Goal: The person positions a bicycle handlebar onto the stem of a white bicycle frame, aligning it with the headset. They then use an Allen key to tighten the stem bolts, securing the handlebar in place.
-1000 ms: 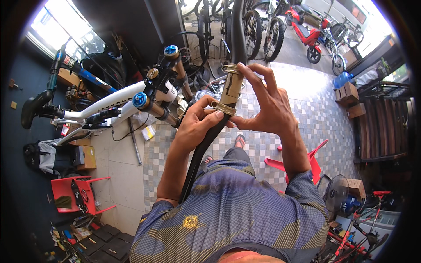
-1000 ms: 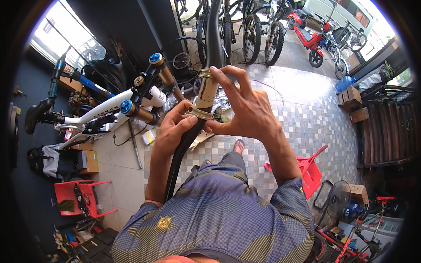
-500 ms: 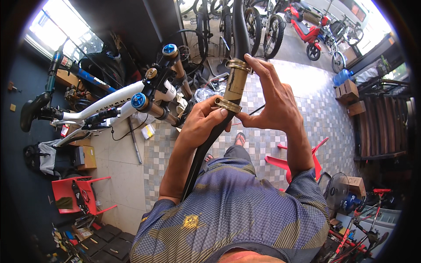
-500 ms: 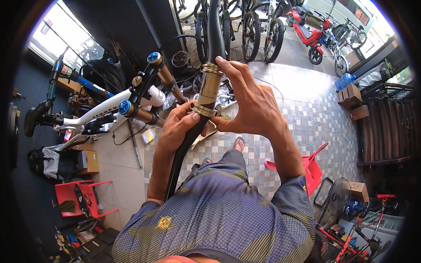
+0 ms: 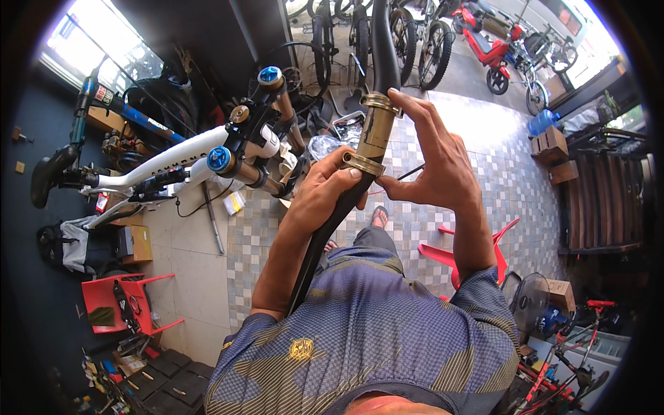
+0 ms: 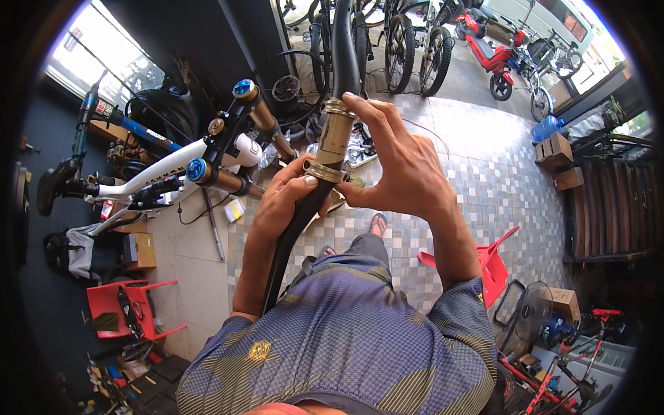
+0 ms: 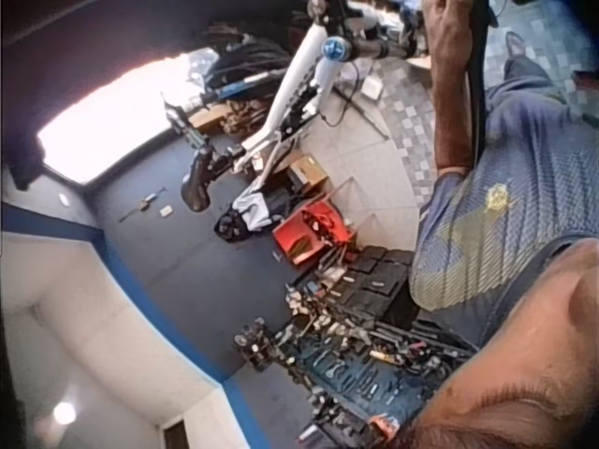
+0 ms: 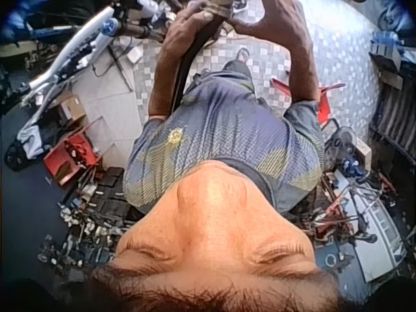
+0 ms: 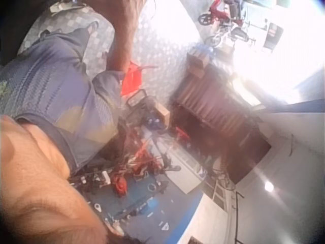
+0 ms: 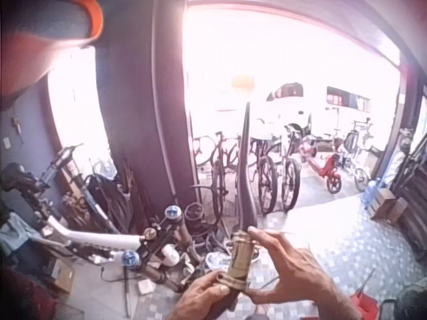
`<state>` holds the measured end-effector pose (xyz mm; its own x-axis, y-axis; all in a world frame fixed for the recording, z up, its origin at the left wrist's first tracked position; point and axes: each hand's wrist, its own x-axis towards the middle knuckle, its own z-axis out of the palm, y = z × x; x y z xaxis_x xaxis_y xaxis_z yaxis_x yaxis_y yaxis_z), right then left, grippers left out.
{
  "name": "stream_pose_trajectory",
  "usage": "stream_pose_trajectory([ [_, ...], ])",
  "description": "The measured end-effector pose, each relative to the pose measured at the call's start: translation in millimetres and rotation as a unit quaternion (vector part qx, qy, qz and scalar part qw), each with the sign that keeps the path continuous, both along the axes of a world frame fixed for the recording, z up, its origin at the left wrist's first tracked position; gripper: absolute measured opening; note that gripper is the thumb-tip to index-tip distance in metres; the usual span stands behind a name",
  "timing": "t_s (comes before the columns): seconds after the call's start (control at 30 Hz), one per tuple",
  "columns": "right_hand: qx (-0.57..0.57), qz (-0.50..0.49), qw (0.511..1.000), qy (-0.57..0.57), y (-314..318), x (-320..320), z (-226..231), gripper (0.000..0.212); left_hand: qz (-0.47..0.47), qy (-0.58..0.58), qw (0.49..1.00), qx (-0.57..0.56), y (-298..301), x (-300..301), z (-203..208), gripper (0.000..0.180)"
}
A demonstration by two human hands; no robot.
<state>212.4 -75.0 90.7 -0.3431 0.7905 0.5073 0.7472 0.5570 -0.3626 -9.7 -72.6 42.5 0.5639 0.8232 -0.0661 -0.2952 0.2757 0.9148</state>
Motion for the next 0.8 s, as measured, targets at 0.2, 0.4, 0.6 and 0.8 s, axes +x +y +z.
stream_pose_trajectory([
  [0.2,-0.019,-0.013,1.000,0.017,-3.3,-2.3,-1.0,0.107,-0.009,-0.006,1.000,0.024,1.0,0.6,-6.5,0.023],
  [0.4,0.018,-0.009,1.000,0.012,-0.4,1.8,-8.0,0.103,0.007,-0.004,1.000,0.030,-3.5,5.0,-6.4,0.030],
  [0.6,0.003,-0.019,1.000,-0.008,-3.2,5.1,-7.1,0.104,-0.013,0.029,0.999,-0.003,-4.3,1.3,-1.4,0.033],
  [0.8,0.004,-0.031,0.999,-0.023,-7.1,2.4,-0.6,0.102,-0.038,0.043,0.996,0.067,2.0,-2.0,-15.2,0.043],
])
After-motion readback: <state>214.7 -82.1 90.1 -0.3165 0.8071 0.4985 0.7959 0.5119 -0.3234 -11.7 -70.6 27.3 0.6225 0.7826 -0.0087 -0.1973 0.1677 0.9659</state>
